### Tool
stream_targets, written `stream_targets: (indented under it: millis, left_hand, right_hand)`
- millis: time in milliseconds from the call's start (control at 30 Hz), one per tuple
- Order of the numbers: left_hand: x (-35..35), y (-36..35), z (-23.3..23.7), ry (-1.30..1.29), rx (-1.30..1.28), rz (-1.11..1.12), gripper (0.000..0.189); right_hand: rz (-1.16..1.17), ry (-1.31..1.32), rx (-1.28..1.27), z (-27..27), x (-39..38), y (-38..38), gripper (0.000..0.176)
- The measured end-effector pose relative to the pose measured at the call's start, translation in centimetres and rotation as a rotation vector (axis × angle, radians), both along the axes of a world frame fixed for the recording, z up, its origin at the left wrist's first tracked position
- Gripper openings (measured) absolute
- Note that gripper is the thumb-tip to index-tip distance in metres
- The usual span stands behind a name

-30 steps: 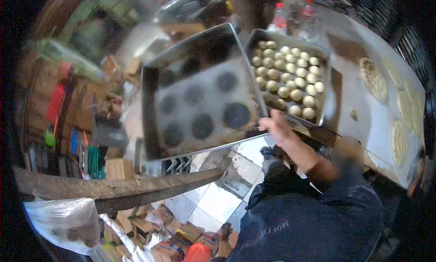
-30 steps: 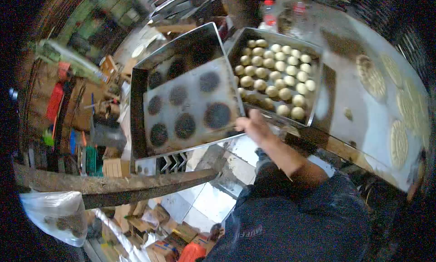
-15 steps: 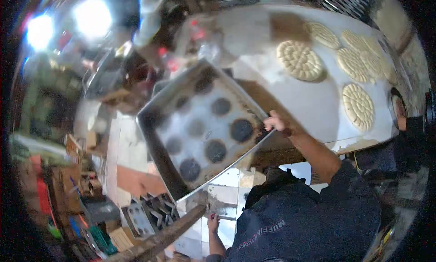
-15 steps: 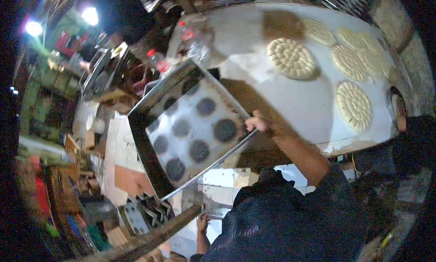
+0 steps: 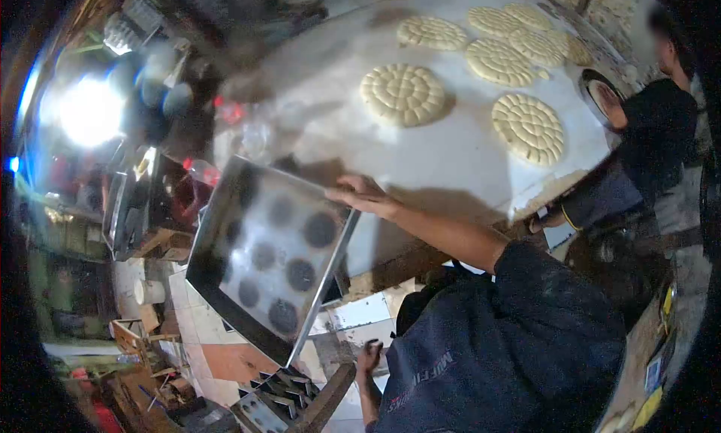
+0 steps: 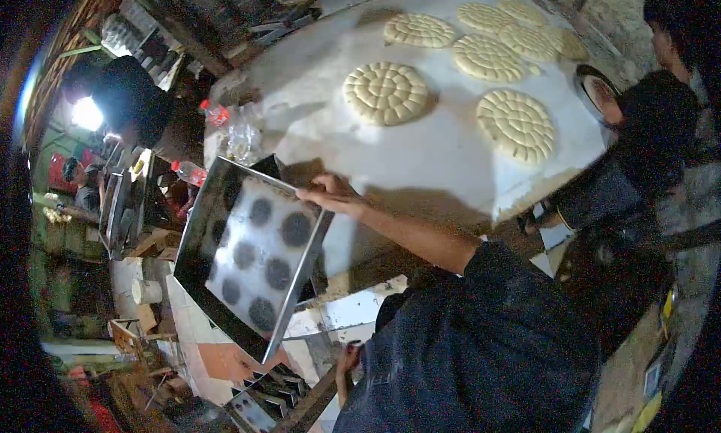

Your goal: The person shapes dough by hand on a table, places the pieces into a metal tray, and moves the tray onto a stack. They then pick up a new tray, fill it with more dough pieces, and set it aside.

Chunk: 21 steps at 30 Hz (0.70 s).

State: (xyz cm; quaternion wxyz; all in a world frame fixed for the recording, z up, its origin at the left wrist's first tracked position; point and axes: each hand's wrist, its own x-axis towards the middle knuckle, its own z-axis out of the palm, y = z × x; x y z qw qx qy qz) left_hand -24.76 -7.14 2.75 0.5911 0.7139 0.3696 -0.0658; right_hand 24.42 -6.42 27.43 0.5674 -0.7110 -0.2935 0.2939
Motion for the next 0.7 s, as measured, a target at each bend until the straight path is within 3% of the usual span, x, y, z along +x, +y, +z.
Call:
stream_targets:
  millis: [33,100,133,167,200,233,267,300,333,367,433,500,567,633,700]
  left_hand:
    - [0.5,1.5,-2.4,0.044,-0.202,0.023,0.033]
    - [1.1,2.4,-5.1,-0.075,1.106,-0.69,0.03]
    - [3.9,2.4,-0.3,-0.123,0.82,-0.595,0.028]
    - [7.4,2.2,6.0,-0.17,0.547,-0.475,0.025]
    - [8.9,1.8,9.8,-0.207,0.61,-0.586,0.027]
    - [10.9,0.8,13.4,-0.212,0.602,-0.578,0.027]
    - [12.9,-0.2,17.1,-0.126,0.187,-0.533,0.031]
    - [15.2,-1.1,20.7,-0.035,-0.225,-0.474,0.036]
    - [19.3,-2.6,25.1,-0.164,-0.241,-0.588,0.042]
    - [23.1,-3.9,27.8,-0.302,-0.254,-0.711,0.049]
    - [29.6,-5.9,28.2,-0.416,-0.299,-0.808,0.054]
    - [38.0,-8.4,29.3,-0.519,-0.328,-0.824,0.055]
    - [46.6,-11.3,29.9,-0.283,-0.278,-0.66,0.04]
    - [56.6,-12.4,22.3,-0.472,0.087,-0.665,0.032]
    - [65.2,-12.7,13.2,-0.633,0.528,-0.619,0.03]
  right_hand:
    - [-0.132,-0.112,0.179,-0.3,-0.3,-0.2,0.045]
    - [-0.236,0.142,0.21,0.9,-1.2,-4.2,0.047]
    - [-0.174,0.075,0.163,-0.6,0.3,-6.9,0.037]
    - [-0.124,-0.003,0.39,-4.5,2.3,-9.5,0.023]
    - [-0.235,-0.334,0.091,-4.2,3.7,-13.9,0.01]
    - [-0.303,-0.295,0.049,-4.7,5.2,-18.3,0.009]
    - [-0.413,-0.374,-0.041,-9.1,8.9,-23.6,0.008]
    - [-0.71,-0.444,-0.022,-6.9,8.5,-27.3,0.011]
    - [-0.887,-0.299,-0.044,-7.4,10.9,-35.4,0.016]
    - [-1.103,-0.325,-0.221,-7.0,11.0,-37.8,0.019]
    - [-1.303,-0.476,-0.252,-12.4,13.5,-42.7,0.02]
    - [-1.302,-0.402,-0.119,-12.3,14.2,-43.8,0.022]
    - [-1.264,-0.329,-0.119,-10.8,14.7,-44.4,0.023]
    - [-1.216,-0.365,-0.205,-8.3,15.3,-44.8,0.02]
    - [-1.167,-0.413,-0.056,-11.7,15.7,-46.7,0.019]
